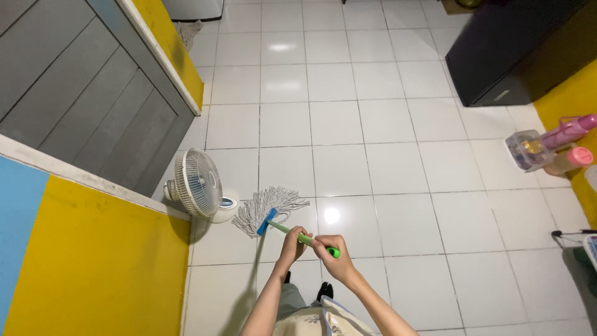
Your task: Mopping the tiled floor with a mop
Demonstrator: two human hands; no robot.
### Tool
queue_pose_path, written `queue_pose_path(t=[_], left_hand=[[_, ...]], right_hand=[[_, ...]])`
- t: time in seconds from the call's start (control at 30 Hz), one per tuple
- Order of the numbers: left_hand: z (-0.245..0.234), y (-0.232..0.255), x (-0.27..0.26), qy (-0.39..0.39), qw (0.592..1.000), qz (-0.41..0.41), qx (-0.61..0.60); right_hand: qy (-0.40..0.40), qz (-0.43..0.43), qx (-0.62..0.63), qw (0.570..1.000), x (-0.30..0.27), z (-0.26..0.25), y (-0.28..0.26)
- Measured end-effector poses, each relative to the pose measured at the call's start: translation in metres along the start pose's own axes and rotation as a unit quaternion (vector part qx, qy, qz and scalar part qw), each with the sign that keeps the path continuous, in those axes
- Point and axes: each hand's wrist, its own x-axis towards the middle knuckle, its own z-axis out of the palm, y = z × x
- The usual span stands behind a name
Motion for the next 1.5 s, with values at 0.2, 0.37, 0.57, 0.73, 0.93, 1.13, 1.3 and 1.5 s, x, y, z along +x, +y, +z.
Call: queue_pose_path(t=[0.2, 0.37, 0.57, 0.73, 0.93, 1.13, 1.3, 1.5], left_hand=[[0.027, -0.031, 0.000, -0.113, 0.992, 0.004, 0.049], [0.025, -0.083, 0.029, -0.227, 0.962, -0.094, 0.117], [-0.003, -0.057, 0.034, -0.254, 0.922, -0.161, 0.243], [-0.003, -0.061, 0.021, -0.232, 0.920, -0.184, 0.257], [-0.009, -0.055, -0.003, -0.207, 0.946, -0.170, 0.182], [-0.005, -0.051, -0.018, -0.153, 0.964, -0.169, 0.133], [0.016, -0.011, -0.029, 0.006, 0.995, -0.084, 0.056], [0.068, -0.054, -0.023, 0.010, 0.996, -0.035, 0.083]], right_hand=[[-0.015, -0.052, -0.017, 0.998, -0.028, -0.030, 0.016], [-0.006, 0.039, -0.041, 0.998, -0.011, -0.027, 0.020], [-0.054, 0.002, -0.045, 0.998, 0.000, -0.011, 0.010], [-0.077, -0.003, -0.051, 0.996, -0.013, -0.007, -0.004], [-0.104, -0.008, -0.055, 0.993, -0.024, -0.001, 0.001], [-0.106, -0.055, -0.032, 0.992, -0.027, 0.005, -0.002], [-0.019, -0.062, -0.025, 0.998, -0.036, -0.004, 0.035], [0.048, -0.087, -0.055, 0.994, -0.053, -0.035, 0.045]])
